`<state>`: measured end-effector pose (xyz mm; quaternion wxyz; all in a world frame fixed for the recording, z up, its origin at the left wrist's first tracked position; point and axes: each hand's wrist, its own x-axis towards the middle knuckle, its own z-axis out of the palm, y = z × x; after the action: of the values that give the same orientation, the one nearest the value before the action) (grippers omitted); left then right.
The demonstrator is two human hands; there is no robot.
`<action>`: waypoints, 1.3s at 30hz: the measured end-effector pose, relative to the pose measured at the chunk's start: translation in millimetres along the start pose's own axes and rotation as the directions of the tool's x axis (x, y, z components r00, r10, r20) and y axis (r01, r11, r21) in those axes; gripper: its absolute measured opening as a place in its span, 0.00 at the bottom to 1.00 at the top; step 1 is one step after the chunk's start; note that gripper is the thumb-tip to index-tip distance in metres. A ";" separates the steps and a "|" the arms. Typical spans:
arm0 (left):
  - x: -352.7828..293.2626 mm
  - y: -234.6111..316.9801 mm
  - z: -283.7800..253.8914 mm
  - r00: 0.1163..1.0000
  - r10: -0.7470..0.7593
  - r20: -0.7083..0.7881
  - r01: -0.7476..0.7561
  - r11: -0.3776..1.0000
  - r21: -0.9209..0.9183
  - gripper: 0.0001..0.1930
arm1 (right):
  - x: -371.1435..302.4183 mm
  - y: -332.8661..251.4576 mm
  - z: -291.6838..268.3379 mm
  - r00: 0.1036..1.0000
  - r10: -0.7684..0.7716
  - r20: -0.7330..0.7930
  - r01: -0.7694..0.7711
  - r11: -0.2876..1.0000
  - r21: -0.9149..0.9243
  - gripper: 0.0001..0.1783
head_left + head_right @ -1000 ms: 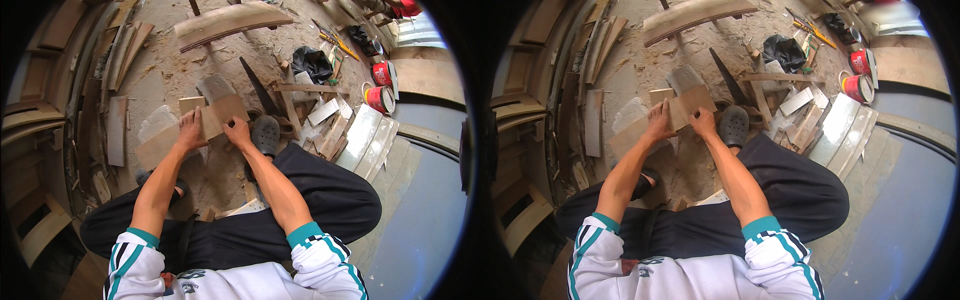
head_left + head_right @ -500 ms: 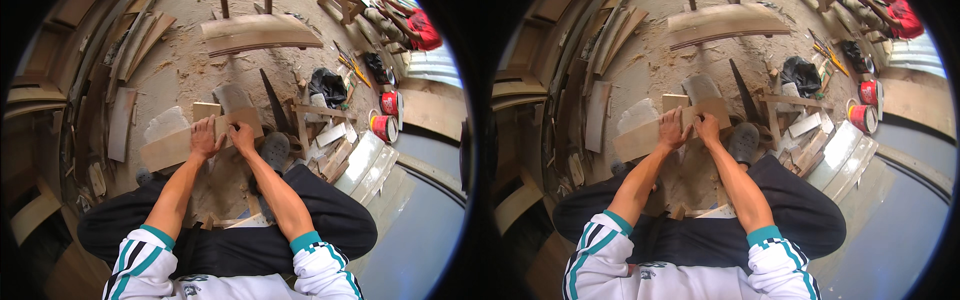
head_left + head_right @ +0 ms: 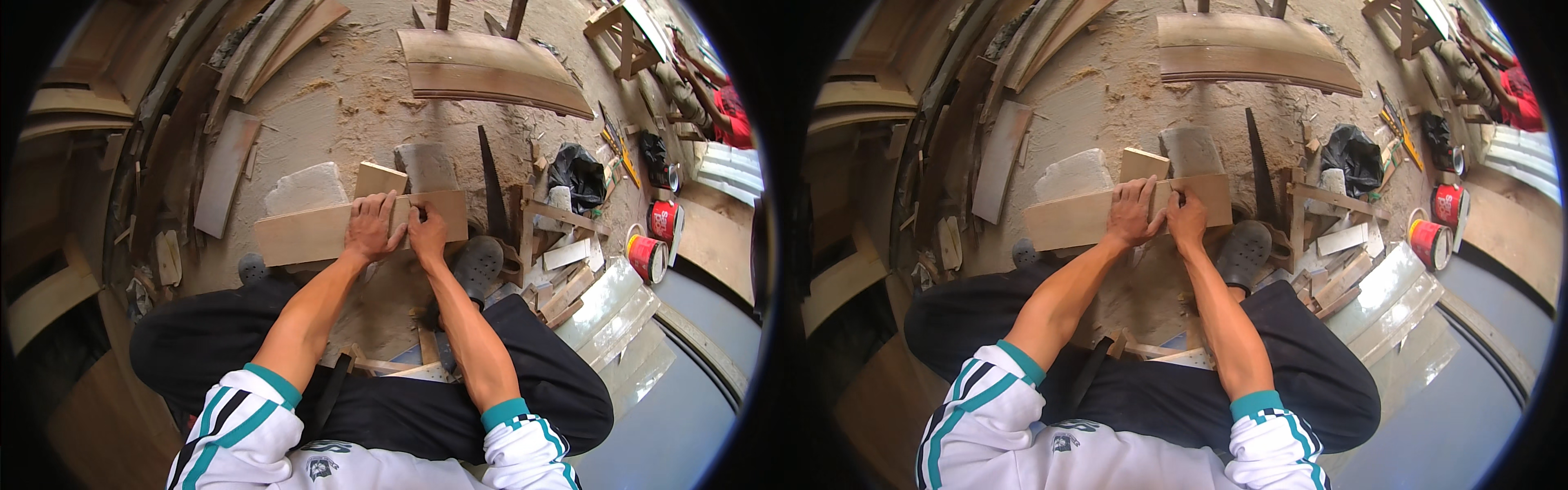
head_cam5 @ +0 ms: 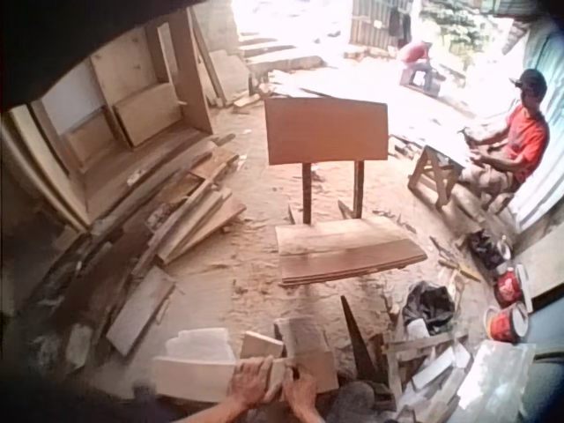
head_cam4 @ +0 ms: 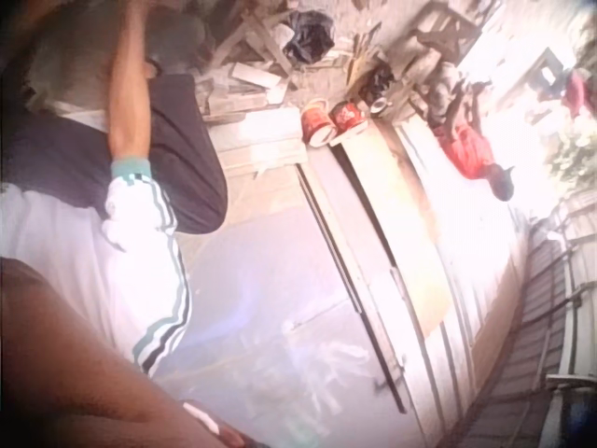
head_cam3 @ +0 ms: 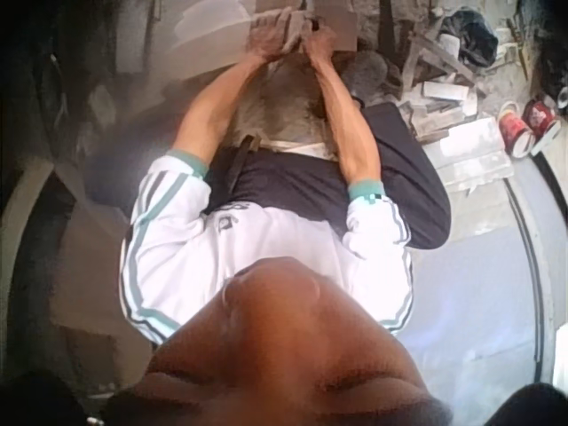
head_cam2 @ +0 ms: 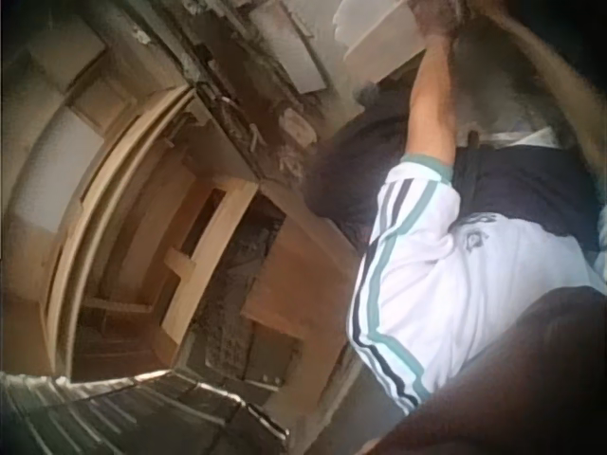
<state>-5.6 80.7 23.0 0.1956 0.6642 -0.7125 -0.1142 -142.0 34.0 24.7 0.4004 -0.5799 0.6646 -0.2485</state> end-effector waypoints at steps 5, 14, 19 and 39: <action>-4.3 -6.4 -7.7 0.998 0.018 0.063 -0.011 0.994 -0.112 0.53 | -0.9 -0.9 2.2 1.000 -0.020 0.005 0.020 0.998 0.055 0.11; -64.3 -103.3 -100.3 0.913 0.059 0.403 -0.144 0.972 0.184 0.70 | -0.3 5.6 7.1 0.996 -0.079 -0.052 0.081 0.996 0.026 0.12; -96.8 -138.6 -129.8 0.829 -0.159 0.537 -0.073 0.920 0.385 0.72 | -0.3 4.5 3.8 0.997 -0.070 -0.036 0.070 0.998 0.000 0.12; -106.5 -155.8 -135.0 0.861 -0.155 0.484 0.015 0.960 0.281 0.70 | -1.0 1.7 1.7 0.997 -0.073 0.001 0.073 0.997 -0.032 0.13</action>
<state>197.4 185.0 64.8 -0.0929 0.6629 -0.7171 -0.1942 -141.6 35.6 22.6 0.3815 -0.6100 0.6471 -0.2522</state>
